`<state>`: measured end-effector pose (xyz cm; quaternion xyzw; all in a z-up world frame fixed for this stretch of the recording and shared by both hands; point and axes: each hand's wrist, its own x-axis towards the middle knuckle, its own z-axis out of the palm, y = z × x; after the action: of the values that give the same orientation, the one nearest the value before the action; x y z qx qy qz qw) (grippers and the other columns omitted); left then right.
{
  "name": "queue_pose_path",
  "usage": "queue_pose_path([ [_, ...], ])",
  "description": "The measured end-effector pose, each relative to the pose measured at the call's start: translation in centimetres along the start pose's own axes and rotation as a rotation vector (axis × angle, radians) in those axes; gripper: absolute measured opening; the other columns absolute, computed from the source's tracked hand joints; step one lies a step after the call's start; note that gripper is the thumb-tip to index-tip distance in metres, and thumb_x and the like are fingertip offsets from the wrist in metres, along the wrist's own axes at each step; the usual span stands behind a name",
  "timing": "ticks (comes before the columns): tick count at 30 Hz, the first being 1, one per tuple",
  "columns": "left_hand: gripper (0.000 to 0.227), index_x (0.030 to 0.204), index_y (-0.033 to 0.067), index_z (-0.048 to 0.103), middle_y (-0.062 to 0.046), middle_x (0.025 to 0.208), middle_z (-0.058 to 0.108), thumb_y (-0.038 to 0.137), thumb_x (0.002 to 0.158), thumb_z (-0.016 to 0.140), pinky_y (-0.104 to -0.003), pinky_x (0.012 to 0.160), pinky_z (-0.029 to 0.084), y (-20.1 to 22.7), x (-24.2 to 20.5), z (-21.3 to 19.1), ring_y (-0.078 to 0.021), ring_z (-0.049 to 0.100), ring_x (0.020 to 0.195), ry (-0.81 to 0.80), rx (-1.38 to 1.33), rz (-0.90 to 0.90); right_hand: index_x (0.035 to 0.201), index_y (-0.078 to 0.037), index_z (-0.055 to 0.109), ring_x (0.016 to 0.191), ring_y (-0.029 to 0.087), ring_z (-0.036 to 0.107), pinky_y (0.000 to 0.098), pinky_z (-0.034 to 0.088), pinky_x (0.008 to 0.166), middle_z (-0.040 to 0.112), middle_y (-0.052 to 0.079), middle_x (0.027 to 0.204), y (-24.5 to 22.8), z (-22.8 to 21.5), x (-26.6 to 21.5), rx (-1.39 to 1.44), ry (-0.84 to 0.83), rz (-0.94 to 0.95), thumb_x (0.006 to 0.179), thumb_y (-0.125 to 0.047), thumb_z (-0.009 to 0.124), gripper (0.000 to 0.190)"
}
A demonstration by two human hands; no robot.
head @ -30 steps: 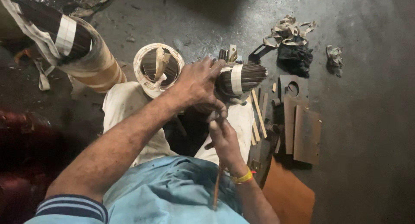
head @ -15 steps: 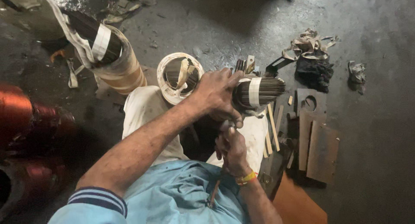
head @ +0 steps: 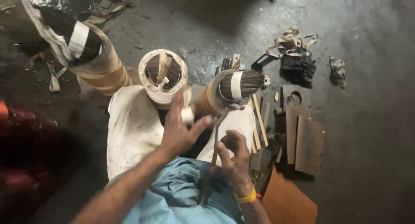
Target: The person sits on the floor and wraps a white strip around a cylindrical object. They use a pair of pliers to cut the strip and then continue wrapping it around the cylinder.
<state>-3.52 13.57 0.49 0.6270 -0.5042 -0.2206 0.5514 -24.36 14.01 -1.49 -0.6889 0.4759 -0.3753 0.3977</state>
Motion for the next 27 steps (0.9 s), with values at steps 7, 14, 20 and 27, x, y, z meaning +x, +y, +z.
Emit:
queue_pose_path([
  [7,0.05,0.124,0.0047,0.063,-0.003,0.083,0.061,0.043,0.093,0.06,-0.034,0.067,0.049,-4.3,-4.5,1.9,-0.0175,0.057,0.073,-0.235,-0.349,-0.757,0.118,0.001,0.065,0.079,0.02,0.066,0.0314,0.055,0.074,0.071,0.013,0.091,0.2,1.3,1.3,-0.136,-0.146,0.231,0.097,-0.023,0.07,0.032],
  [14,0.059,0.15,0.0078,0.034,-0.006,0.112,0.052,0.028,0.098,0.052,-0.029,0.089,0.051,-2.2,-6.2,1.3,-0.0124,0.057,0.097,-0.168,-0.811,-0.549,0.13,0.001,0.053,0.098,0.026,0.073,0.036,0.06,0.085,0.064,0.018,0.118,-4.1,1.3,-2.9,-0.213,0.141,-0.124,0.087,-0.011,0.076,0.05],
  [20,0.042,0.141,0.0026,0.041,-0.008,0.126,0.058,0.029,0.108,0.047,-0.032,0.108,0.043,3.0,-7.2,1.6,-0.0147,0.055,0.121,-0.163,-0.836,-0.425,0.131,0.0,0.055,0.11,0.03,0.069,0.0388,0.06,0.088,0.062,0.021,0.122,-6.5,2.5,-1.8,-0.287,0.028,-0.431,0.084,-0.004,0.071,0.051],
  [27,0.043,0.137,0.0036,0.046,-0.005,0.12,0.056,0.034,0.107,0.051,-0.032,0.103,0.047,3.7,-7.5,2.3,-0.0123,0.056,0.113,-0.151,-1.081,-0.58,0.131,-0.002,0.054,0.107,0.028,0.07,0.034,0.064,0.081,0.063,0.021,0.124,-5.2,2.0,-0.8,-0.212,0.009,-0.485,0.086,0.005,0.071,0.048],
])
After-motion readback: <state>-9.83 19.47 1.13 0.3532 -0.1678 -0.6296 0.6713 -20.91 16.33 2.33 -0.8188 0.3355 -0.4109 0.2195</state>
